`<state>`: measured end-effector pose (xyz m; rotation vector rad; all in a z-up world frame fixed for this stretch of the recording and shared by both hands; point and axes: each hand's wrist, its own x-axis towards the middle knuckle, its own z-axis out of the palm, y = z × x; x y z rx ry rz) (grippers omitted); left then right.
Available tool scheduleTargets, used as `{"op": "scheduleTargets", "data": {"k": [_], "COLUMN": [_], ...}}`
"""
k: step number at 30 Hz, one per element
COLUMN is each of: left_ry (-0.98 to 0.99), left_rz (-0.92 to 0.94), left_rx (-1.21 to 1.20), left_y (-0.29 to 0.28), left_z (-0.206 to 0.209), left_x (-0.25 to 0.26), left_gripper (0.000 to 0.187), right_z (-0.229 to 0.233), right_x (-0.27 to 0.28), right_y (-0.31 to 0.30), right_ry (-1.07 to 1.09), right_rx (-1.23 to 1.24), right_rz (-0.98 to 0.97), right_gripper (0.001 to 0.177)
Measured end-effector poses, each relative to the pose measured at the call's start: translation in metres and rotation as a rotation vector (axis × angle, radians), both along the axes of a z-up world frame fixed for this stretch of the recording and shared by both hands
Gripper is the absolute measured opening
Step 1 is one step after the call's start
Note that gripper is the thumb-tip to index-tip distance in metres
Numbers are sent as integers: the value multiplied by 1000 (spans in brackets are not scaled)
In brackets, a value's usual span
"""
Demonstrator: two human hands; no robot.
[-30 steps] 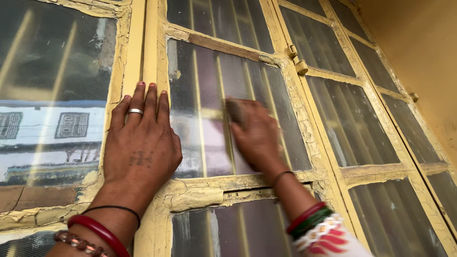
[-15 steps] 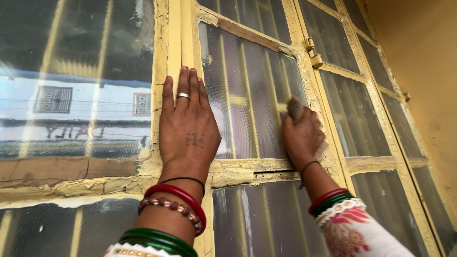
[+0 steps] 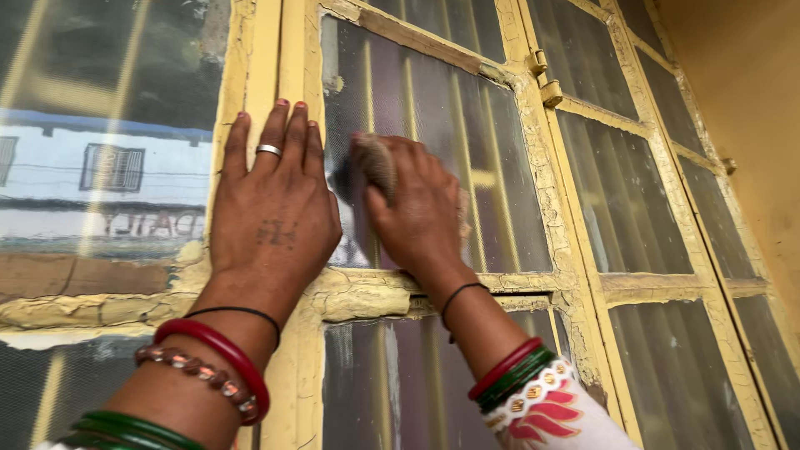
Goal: The person scrubs a window pane with a cloth, focusing on a specific section of the glass. They use a pink spray bottle to apply liquid to the surface and continue scrubbing with a cloth in their right hand while stabilizing the frame with their left.
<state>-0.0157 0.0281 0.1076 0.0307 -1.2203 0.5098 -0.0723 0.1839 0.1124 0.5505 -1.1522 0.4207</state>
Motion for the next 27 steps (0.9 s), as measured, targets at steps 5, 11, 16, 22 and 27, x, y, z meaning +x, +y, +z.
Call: {"op": "scheduleTargets", "data": {"k": [5, 11, 16, 22, 27], "left_ry": [-10, -23, -36, -71, -180], "left_rz": [9, -2, -148, -467, -555], "left_rx": [-6, 1, -4, -22, -5], "left_y": [2, 5, 6, 4, 2], "left_z": [-3, 0, -2, -3, -2], "left_x": [3, 5, 5, 13, 17], "left_gripper": [61, 65, 65, 61, 60], "right_z": [-5, -14, 5, 6, -4], "right_x": [-40, -91, -89, -14, 19], "right_y": [73, 166, 146, 16, -50], "right_ry": [-113, -239, -408, -63, 10], "right_rx": [-146, -422, -587, -100, 79], "right_rz": [-14, -203, -172, 98, 145], "right_gripper": [50, 53, 54, 51, 35]}}
